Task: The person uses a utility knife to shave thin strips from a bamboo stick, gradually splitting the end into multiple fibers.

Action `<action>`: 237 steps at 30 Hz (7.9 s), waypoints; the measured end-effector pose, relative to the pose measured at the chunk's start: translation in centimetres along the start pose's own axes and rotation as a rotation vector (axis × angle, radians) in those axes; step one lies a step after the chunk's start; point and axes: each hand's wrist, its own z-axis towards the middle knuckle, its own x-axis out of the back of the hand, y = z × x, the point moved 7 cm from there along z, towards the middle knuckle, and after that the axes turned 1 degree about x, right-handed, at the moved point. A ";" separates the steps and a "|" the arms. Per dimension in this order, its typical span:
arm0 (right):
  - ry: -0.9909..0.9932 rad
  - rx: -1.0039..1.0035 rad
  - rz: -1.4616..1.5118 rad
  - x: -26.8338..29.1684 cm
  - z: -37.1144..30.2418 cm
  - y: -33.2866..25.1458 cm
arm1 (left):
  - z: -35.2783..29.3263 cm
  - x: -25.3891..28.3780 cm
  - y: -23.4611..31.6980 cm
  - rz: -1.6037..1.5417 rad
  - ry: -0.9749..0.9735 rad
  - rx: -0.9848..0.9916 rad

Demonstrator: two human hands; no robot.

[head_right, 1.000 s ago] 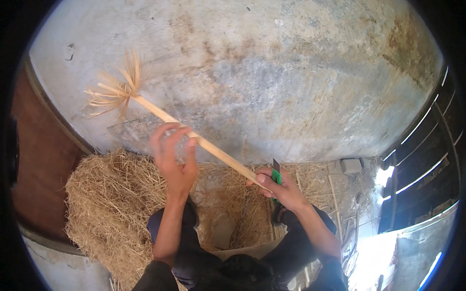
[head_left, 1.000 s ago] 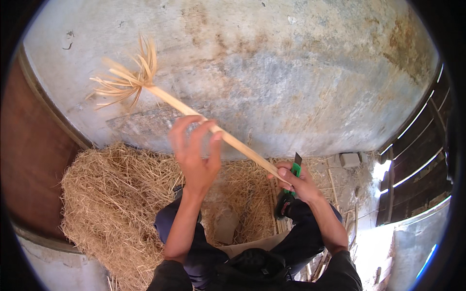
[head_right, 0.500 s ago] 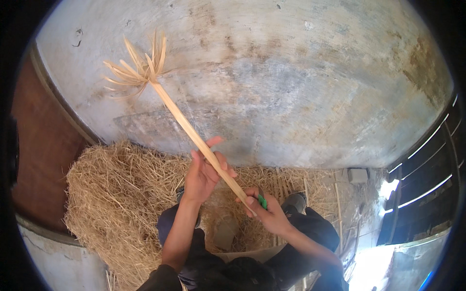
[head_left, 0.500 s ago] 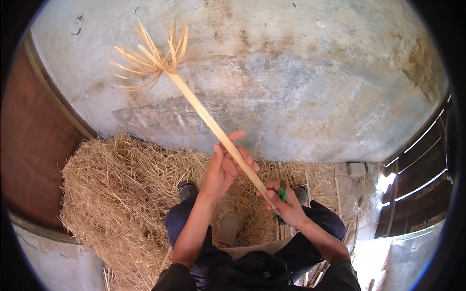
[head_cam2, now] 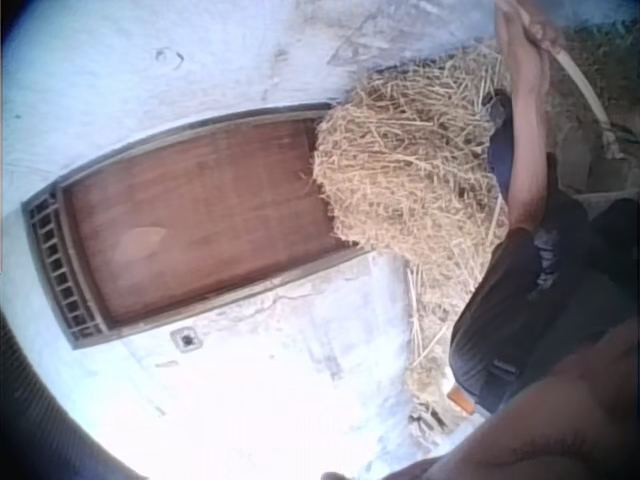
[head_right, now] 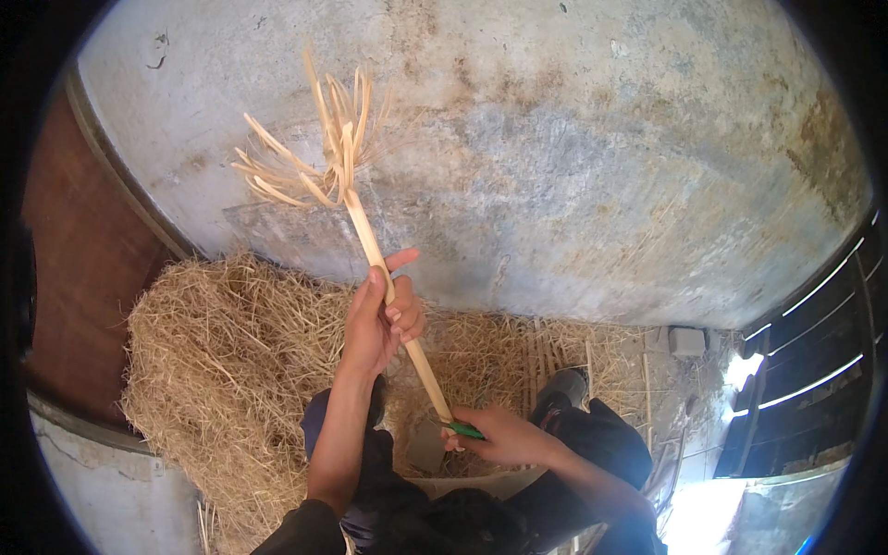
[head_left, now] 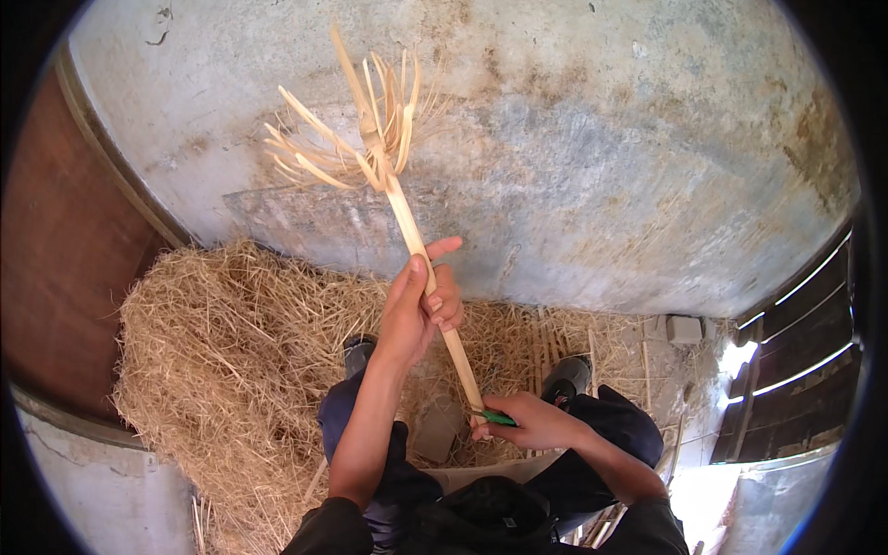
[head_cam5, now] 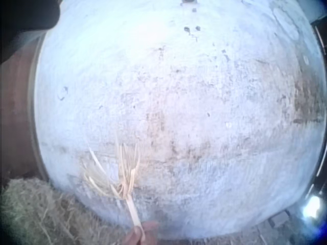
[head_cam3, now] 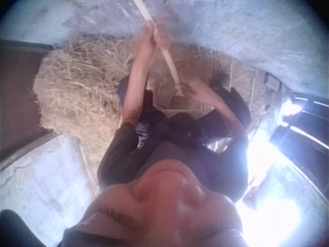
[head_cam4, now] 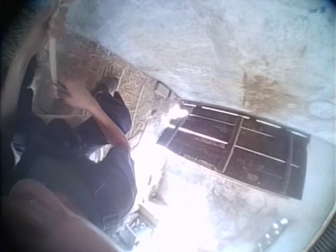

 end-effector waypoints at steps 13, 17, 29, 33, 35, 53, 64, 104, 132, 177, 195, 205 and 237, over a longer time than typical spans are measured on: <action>0.268 -0.143 -0.061 12.2 -7.2 0.4 | 0.4 3.9 1.7 0.182 0.161 -0.109; 0.317 -0.202 0.191 12.6 -8.1 -0.7 | 0.0 3.4 1.4 0.244 0.158 -0.104; 0.789 0.009 0.661 15.4 -10.5 1.8 | -0.4 2.1 0.6 0.275 -0.066 -0.133; 0.646 -0.018 0.589 14.8 -10.2 1.7 | -0.8 2.4 1.0 0.328 -0.046 -0.209; 0.332 -0.053 0.329 12.6 -8.4 0.0 | -1.0 3.0 1.2 0.290 0.051 -0.241; 0.479 0.056 -0.016 7.2 -2.6 -3.1 | -2.8 -3.6 -1.4 0.373 -0.237 -0.019; 1.003 0.273 0.165 12.9 -6.5 -5.8 | -4.1 -6.3 -3.8 0.314 -0.424 0.109; 0.916 0.370 -0.879 10.6 -4.9 -9.1 | -6.0 -7.1 -5.0 0.971 -0.168 0.064; 1.035 0.361 -0.885 10.6 -5.1 -9.7 | -6.1 -7.6 -4.6 1.088 -0.086 0.020; 1.144 0.297 -0.971 12.4 -6.0 -10.6 | -6.9 -6.5 -4.5 1.120 -0.062 0.030; 1.679 -0.026 -0.747 23.9 -17.2 -6.7 | -9.2 -3.7 -6.4 1.118 -0.040 0.161; 1.082 -0.067 -0.520 14.5 -9.4 -3.6 | -7.3 -0.4 -8.9 0.889 -0.027 0.178; 0.934 0.457 -0.931 11.8 -3.6 -7.0 | -6.6 -4.6 -6.7 1.034 -0.012 -0.039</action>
